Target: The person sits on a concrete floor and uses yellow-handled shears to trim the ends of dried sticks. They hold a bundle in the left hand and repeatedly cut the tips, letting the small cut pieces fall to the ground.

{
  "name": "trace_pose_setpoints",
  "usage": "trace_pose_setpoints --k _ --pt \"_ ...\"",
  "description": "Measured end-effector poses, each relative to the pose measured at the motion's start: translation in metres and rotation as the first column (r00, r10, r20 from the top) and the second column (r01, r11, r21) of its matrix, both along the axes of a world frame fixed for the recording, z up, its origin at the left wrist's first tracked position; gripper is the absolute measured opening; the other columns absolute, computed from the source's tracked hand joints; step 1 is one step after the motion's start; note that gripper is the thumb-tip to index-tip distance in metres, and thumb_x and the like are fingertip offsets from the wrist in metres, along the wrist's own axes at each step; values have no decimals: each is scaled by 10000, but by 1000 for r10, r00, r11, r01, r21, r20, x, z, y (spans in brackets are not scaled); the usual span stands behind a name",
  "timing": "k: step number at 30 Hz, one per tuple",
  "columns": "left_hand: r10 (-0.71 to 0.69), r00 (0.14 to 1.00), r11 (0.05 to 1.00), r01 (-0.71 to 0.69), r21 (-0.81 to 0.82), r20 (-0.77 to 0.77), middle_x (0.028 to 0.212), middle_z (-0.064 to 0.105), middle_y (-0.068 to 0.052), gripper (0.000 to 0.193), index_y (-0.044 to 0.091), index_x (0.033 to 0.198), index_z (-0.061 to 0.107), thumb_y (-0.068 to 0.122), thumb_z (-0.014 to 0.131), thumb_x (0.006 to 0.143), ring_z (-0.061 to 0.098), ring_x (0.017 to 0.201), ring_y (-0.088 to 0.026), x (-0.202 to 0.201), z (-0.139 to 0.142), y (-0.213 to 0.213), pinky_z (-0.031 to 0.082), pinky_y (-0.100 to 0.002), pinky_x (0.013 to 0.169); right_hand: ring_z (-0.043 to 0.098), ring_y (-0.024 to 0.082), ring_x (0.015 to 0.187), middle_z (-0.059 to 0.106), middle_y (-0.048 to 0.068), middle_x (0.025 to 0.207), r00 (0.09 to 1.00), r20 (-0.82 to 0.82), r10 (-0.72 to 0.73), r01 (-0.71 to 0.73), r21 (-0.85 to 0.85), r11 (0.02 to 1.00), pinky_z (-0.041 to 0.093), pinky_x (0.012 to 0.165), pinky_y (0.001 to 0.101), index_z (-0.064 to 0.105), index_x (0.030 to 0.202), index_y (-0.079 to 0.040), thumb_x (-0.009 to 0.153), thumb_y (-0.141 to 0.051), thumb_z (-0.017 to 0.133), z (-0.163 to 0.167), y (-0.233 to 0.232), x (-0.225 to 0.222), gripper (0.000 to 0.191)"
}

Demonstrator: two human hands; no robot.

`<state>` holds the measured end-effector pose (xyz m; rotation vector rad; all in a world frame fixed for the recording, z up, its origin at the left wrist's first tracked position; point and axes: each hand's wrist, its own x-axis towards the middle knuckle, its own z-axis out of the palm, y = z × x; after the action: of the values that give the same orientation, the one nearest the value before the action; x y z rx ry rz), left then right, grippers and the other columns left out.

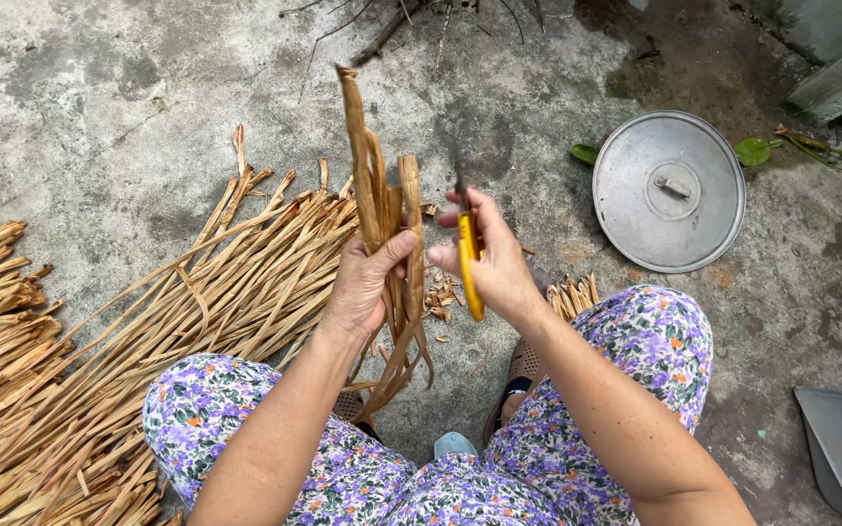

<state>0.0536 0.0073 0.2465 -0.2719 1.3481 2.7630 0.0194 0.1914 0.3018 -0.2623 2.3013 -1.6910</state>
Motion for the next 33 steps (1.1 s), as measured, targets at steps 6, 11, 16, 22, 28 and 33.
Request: trace_pose_setpoints --k 6,11,16,22,28,33 --pt "91 992 994 -96 54 91 861 728 20 228 79 1052 760 138 836 845 579 672 -43 -2 -3 -3 485 -192 604 593 259 1278 629 140 1349 980 -134 147 -121 182 976 435 1083 423 358 1534 -73 778 -389 837 1 -2 15 949" --pt "96 992 992 -101 69 80 847 714 19 221 71 1048 754 133 837 853 565 662 -48 -3 -5 1 480 -199 602 637 230 1111 650 122 1237 967 -200 158 -109 239 965 498 988 389 451 1471 -57 732 -431 852 3 -3 14 920" --pt "82 994 997 -83 6 65 821 691 34 228 78 1041 750 161 841 850 551 663 -51 -2 -4 2 472 -202 610 643 162 929 679 59 1056 967 -244 81 -25 224 974 543 856 342 570 1386 -55 743 -406 857 9 -8 17 787" --pt "78 995 997 -79 21 56 836 699 29 212 67 1028 747 173 832 866 556 681 -52 0 0 6 481 -204 622 598 89 694 667 26 798 952 -307 12 55 209 976 531 642 269 649 1293 -35 749 -333 906 7 -9 21 671" --pt "95 990 987 -107 118 107 826 696 32 156 85 965 732 150 827 859 567 677 -49 3 -4 8 488 -199 598 630 35 745 719 -18 850 927 -375 -29 46 38 998 539 651 216 651 1273 -5 841 -255 871 -9 -13 26 545" --pt "31 998 999 -33 37 59 842 692 20 165 94 999 744 184 827 889 577 716 -61 8 -15 13 515 -206 651 528 16 650 643 -44 770 991 -75 -115 102 -166 981 424 542 200 707 1280 -52 905 -215 806 -14 -12 18 420"
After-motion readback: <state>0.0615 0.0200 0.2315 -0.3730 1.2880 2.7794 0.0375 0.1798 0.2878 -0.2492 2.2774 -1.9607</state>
